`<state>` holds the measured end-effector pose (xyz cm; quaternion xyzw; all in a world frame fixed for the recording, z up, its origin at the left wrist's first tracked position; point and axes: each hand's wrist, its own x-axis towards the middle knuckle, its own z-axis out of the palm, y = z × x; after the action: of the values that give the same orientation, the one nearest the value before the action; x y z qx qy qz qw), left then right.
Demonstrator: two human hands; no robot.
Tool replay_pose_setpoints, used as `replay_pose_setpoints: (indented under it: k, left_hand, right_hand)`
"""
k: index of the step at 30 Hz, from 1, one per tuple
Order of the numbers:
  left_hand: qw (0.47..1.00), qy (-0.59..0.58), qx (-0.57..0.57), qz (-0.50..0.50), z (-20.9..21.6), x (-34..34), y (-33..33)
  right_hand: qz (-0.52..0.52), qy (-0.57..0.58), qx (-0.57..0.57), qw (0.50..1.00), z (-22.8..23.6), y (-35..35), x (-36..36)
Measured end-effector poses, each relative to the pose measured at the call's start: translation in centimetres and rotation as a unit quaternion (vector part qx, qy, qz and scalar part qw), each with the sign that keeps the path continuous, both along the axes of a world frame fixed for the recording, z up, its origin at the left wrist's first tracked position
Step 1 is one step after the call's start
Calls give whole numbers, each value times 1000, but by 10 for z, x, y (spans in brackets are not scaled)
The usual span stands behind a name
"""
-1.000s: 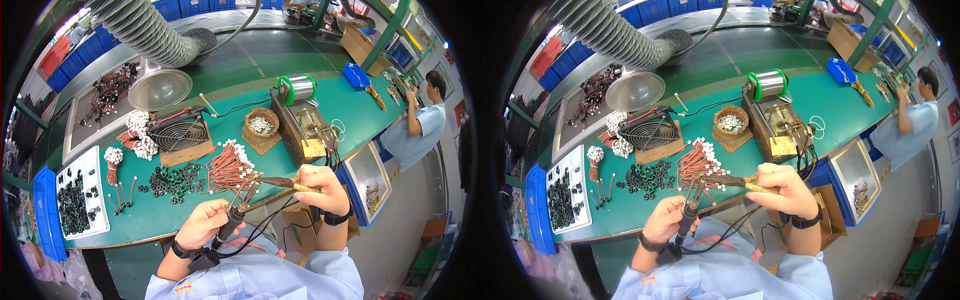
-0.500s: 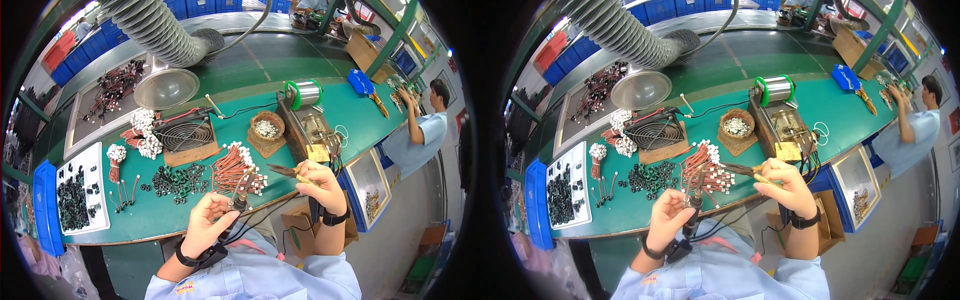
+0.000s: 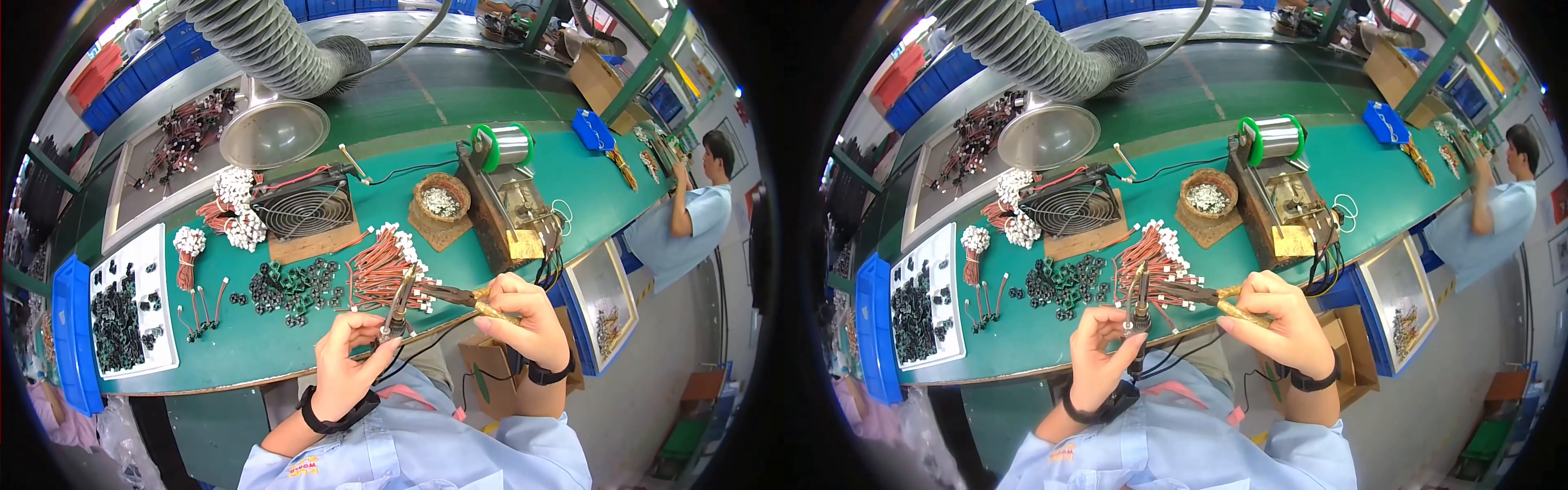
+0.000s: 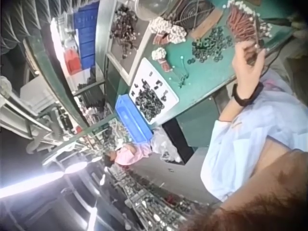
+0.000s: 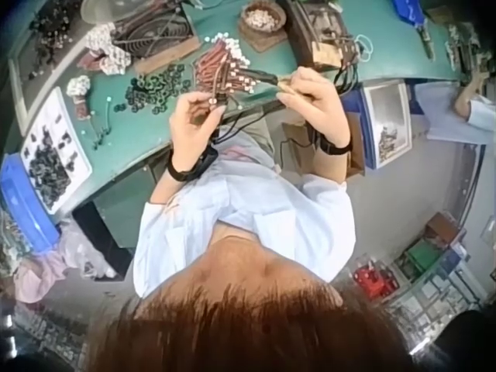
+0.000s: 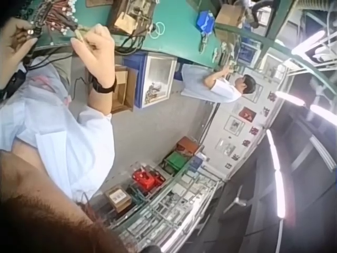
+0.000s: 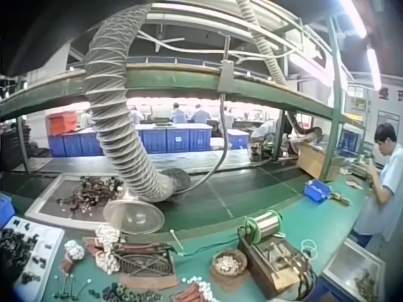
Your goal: The person removes a rubber band from a bundle of wires, then picks up a circuit board and a wire to solder them together. They then use pliers to clean the tip of the soldering iron before soldering another wire to a second circuit board.
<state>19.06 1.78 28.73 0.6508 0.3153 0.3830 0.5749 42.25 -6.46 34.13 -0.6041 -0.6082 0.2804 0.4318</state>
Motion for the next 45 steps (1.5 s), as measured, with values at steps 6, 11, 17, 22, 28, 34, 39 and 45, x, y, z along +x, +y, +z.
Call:
replay_pose_setpoints:
  k: [6,11,17,22,28,34,39,45]
  left_hand:
    - [1000,0,-11,5,-3,1,0]
    - [997,20,59,42,-5,5,-3]
    - [986,36,147,64,-3,10,-8]
    - [980,51,177,74,-3,11,-9]
    - [959,81,253,94,-6,11,-9]
    - [973,76,202,82,-6,11,-10]
    - [979,71,175,72,-6,10,-10]
    - [984,64,156,63,-7,11,-9]
  right_hand:
    - [-7,10,36,999,-6,3,-6]
    - [-52,20,-36,998,12,-1,-7]
    - [-47,-34,-25,998,28,2,-8]
    - [-47,-65,-21,997,34,3,-9]
    - [-52,-71,-34,996,40,1,-13]
    - [-61,-106,3,993,38,3,-15]
    - [-62,-118,10,991,38,3,-14]
    - [-63,-127,9,990,37,2,-12]
